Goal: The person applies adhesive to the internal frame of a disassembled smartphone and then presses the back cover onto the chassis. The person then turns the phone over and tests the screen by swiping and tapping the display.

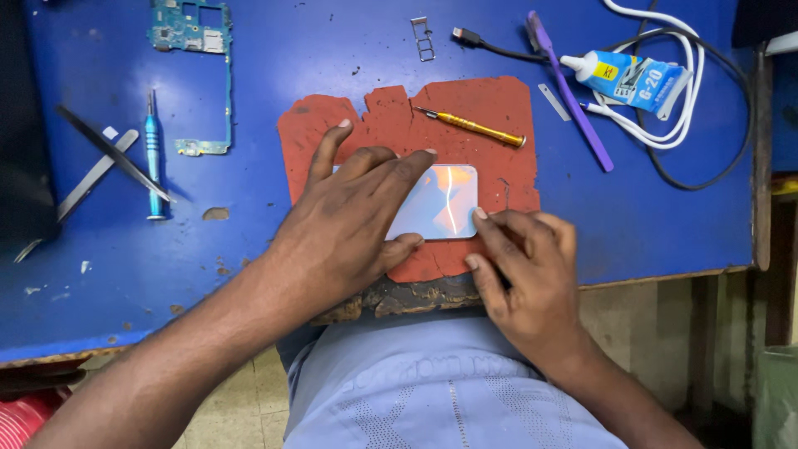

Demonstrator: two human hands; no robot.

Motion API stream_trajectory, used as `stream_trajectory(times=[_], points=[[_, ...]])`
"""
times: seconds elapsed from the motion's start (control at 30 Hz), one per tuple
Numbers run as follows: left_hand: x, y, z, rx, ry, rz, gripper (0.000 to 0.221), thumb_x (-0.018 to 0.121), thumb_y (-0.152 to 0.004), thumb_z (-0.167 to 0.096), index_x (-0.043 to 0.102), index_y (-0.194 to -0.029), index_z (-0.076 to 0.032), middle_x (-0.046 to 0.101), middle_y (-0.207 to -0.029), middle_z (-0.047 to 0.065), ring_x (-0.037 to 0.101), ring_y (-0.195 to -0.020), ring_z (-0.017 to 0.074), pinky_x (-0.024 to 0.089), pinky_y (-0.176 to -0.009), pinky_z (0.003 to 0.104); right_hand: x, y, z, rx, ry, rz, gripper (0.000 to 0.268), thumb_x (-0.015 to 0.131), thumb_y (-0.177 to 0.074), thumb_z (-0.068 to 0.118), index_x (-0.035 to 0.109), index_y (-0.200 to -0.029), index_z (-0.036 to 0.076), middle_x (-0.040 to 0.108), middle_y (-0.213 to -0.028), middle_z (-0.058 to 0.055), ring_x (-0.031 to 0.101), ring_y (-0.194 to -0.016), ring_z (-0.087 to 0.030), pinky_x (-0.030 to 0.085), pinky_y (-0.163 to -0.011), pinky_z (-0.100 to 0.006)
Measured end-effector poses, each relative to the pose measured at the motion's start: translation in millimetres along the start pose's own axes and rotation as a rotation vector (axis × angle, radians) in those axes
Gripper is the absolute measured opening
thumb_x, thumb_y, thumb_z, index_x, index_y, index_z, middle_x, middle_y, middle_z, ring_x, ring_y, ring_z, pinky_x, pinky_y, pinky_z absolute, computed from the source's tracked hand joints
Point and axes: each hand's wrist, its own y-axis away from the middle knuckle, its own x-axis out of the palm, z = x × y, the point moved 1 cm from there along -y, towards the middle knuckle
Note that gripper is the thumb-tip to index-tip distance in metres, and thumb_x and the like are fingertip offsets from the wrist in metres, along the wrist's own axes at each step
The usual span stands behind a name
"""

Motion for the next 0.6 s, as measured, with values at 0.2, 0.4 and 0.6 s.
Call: stream_trajectory(times=[0.2,0.4,0.6], points=[[1,-1,-1,-0.013,0.015,0.019,0.078,0.080,-0.078,-0.025,0.046,-0.144,0.001,0.063,-0.122,0.012,0.056,-0.123,0.0284,0.016,-0.122,0.062,-4,-4,-4,-0.024,0.112,0.133,0.053,0.076,-0.088,0.024,0.065,-0.138,0.006,0.058,-0.129,-0.009,0.049,-0.122,-0.032,0.037,-0.105,-0.050],[3,-4,-2,-0.017,0.034,0.039,0.079,0.079,-0.075,-0.019,0.045,-0.144,0.001,0.062,-0.128,0.013,0.054,-0.126,0.0302,0.016,-0.120,0.064,-1,-13,-8,-0.074,0.211,0.160,0.063,0.074,-0.091,0.035,0.058,-0.144,0.004,0.052,-0.136,-0.012,0.043,-0.128,-0.033,0.035,-0.105,-0.055],[4,-6,-4,-0.005,0.035,0.046,0.081,0.077,-0.075,-0.016,0.043,-0.145,0.002,0.060,-0.135,0.014,0.052,-0.129,0.0318,0.015,-0.121,0.064,-4,-29,-19,-0.124,0.266,0.204,0.062,0.073,-0.090,0.038,0.060,-0.142,0.007,0.054,-0.136,-0.009,0.044,-0.128,-0.031,0.034,-0.104,-0.054]])
